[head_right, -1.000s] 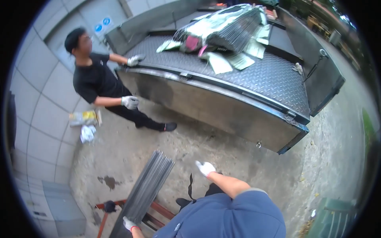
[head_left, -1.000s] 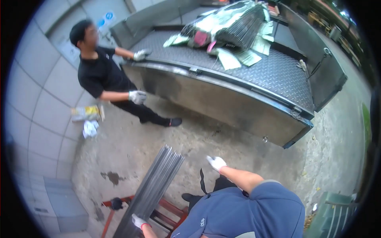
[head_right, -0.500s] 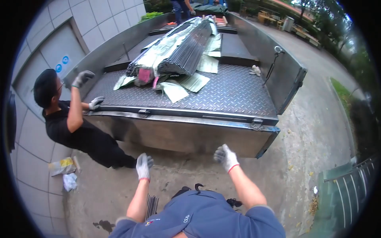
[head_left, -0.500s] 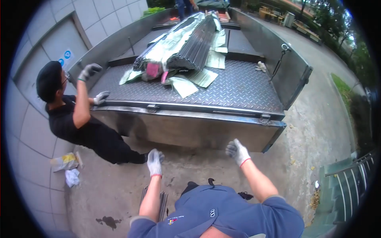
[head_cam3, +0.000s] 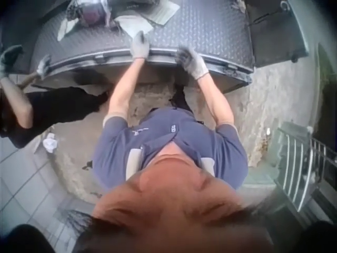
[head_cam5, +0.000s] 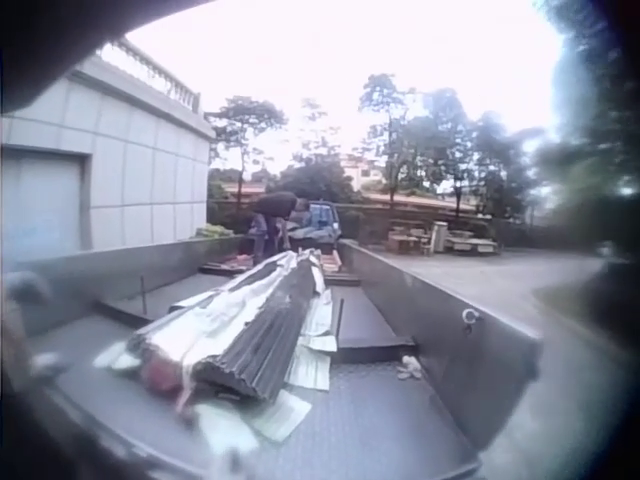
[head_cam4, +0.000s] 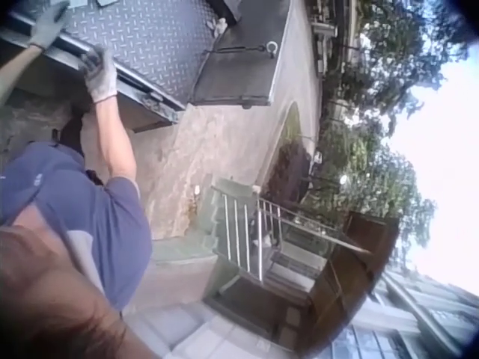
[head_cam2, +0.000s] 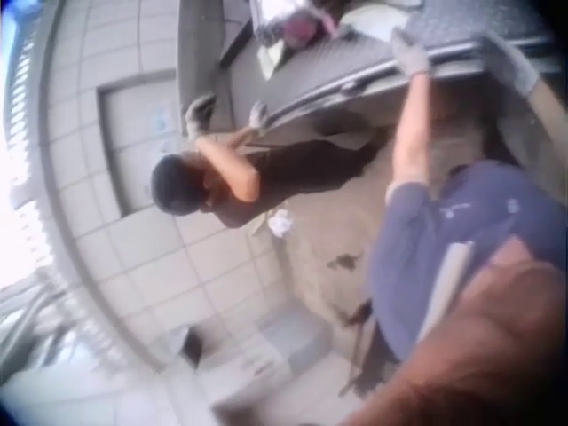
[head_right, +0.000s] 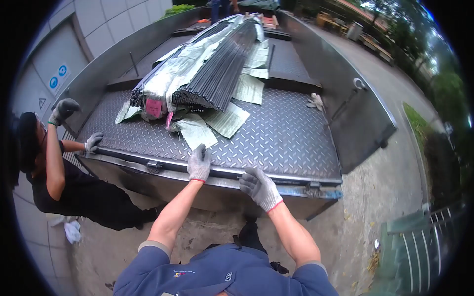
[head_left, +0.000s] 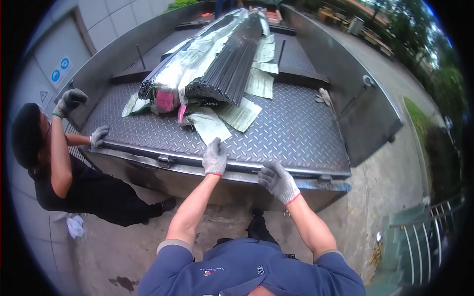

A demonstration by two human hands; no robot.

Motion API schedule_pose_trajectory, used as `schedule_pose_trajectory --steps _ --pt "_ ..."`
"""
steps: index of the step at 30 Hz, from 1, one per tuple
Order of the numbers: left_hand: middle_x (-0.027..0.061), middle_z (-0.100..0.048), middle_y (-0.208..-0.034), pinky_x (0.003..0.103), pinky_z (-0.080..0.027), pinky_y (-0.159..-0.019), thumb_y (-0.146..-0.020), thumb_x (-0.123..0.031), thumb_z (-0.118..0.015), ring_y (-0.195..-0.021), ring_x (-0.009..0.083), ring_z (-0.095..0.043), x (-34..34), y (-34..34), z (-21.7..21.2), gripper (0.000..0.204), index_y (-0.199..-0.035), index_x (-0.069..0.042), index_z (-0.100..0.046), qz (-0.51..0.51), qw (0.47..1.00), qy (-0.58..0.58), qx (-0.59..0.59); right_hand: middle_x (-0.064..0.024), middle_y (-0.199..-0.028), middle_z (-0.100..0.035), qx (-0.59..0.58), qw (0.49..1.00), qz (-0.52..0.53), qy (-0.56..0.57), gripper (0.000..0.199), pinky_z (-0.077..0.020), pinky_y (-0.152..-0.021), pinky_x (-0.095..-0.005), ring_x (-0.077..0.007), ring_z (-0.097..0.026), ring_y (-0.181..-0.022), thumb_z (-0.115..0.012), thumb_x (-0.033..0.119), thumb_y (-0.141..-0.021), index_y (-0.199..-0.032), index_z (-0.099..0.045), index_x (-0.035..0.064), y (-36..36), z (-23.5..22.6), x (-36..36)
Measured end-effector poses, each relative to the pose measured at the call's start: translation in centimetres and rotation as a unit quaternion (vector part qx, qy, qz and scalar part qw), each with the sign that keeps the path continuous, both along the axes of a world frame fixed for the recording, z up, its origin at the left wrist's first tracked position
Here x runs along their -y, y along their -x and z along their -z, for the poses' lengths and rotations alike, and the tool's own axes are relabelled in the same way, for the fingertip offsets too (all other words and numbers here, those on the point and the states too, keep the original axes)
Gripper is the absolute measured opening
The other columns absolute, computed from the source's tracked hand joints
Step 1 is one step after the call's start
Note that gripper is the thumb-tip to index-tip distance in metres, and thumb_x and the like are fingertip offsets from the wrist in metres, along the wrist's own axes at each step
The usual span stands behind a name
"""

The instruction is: Unloading bundles of metal poles from a truck and stacking them onto a storage rack.

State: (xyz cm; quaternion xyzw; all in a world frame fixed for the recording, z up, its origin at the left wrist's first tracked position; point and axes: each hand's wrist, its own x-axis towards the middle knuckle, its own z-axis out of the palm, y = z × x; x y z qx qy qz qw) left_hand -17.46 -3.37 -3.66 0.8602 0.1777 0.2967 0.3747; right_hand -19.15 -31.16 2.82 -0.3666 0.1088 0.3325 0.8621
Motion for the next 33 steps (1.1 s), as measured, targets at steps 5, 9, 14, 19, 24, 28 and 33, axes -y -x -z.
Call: schedule_pose_trajectory --steps 5,9,14,19,24,28,33 --pt "0.0218 -0.069 -0.104 0.049 -0.052 -0.087 -0.089 -0.014 -0.067 -0.099 0.0402 -0.066 1.6 -2.2 -0.6 0.031 -0.118 -0.005 -0.065 -0.07 0.99 -0.115 -0.036 -0.0134 -0.114 -0.064 -0.012 0.998 -0.064 0.003 0.056 -0.0539 -0.093 -0.0458 -0.0306 -0.064 -0.106 -0.068 0.046 -0.097 -0.132 -0.057 0.0035 -13.5 2.0 -6.0" --pt "0.0201 -0.07 -0.101 0.048 -0.052 -0.087 -0.088 -0.008 -0.065 -0.096 0.0391 -0.067 2.4 -2.9 -1.0 0.029 -0.116 -0.003 -0.065 -0.086 0.987 -0.131 -0.022 -0.0151 -0.125 -0.063 0.029 0.996 -0.068 0.053 0.067 -0.0521 -0.096 -0.0469 -0.032 -0.062 -0.111 -0.073 0.044 -0.094 -0.141 -0.052 0.0011 -23.7 1.4 -12.5" --pt "0.0193 -0.07 -0.103 0.047 -0.052 -0.089 -0.087 -0.006 -0.065 -0.098 0.0385 -0.066 2.9 -4.0 -1.3 0.03 -0.116 0.0 -0.065 -0.06 0.99 -0.118 -0.04 -0.0166 -0.14 -0.059 0.058 0.991 -0.075 0.098 0.069 -0.0537 -0.097 -0.0434 -0.0283 -0.06 -0.122 -0.077 0.041 -0.092 -0.141 -0.053 -0.0005 -31.7 2.4 -19.3" --pt "0.0206 -0.069 -0.107 0.047 -0.051 -0.093 -0.087 -0.004 -0.064 -0.102 0.0392 -0.066 2.7 -3.8 -1.5 0.032 -0.119 0.0 -0.065 -0.075 0.987 -0.133 -0.055 -0.0145 -0.123 -0.07 0.073 0.992 -0.098 0.034 0.054 -0.0529 -0.098 -0.0352 -0.0221 -0.069 -0.106 -0.085 0.021 -0.085 -0.126 -0.064 -0.0083 -32.7 3.0 -20.5" --pt "0.0213 -0.069 -0.108 0.047 -0.051 -0.093 -0.087 -0.003 -0.062 -0.103 0.0394 -0.066 2.6 -4.3 -0.7 0.033 -0.12 0.0 -0.065 -0.075 0.984 -0.153 -0.06 -0.0142 -0.118 -0.07 0.06 0.987 -0.1 0.107 0.051 -0.0556 -0.091 -0.0373 -0.0235 -0.069 -0.102 -0.083 0.014 -0.082 -0.123 -0.064 -0.0093 -33.4 2.9 -19.0" --pt "0.022 -0.069 -0.108 0.047 -0.051 -0.093 -0.088 -0.004 -0.062 -0.103 0.0401 -0.066 2.2 -4.0 -0.9 0.032 -0.119 0.001 -0.065 -0.073 0.985 -0.131 -0.086 -0.015 -0.118 -0.069 0.105 0.986 -0.076 0.104 0.059 -0.0588 -0.088 -0.0357 -0.0244 -0.069 -0.1 -0.08 0.008 -0.08 -0.133 -0.058 -0.0054 -33.8 3.5 -17.1" --pt "0.0224 -0.069 -0.108 0.048 -0.051 -0.094 -0.088 -0.005 -0.061 -0.102 0.0402 -0.066 2.3 -4.1 -0.6 0.032 -0.119 0.001 -0.065 -0.077 0.982 -0.155 -0.077 -0.0152 -0.113 -0.071 0.084 0.984 -0.084 0.13 0.05 -0.0566 -0.091 -0.0399 -0.0253 -0.07 -0.1 -0.083 0.009 -0.077 -0.121 -0.066 -0.0066 -34.7 3.7 -17.0"
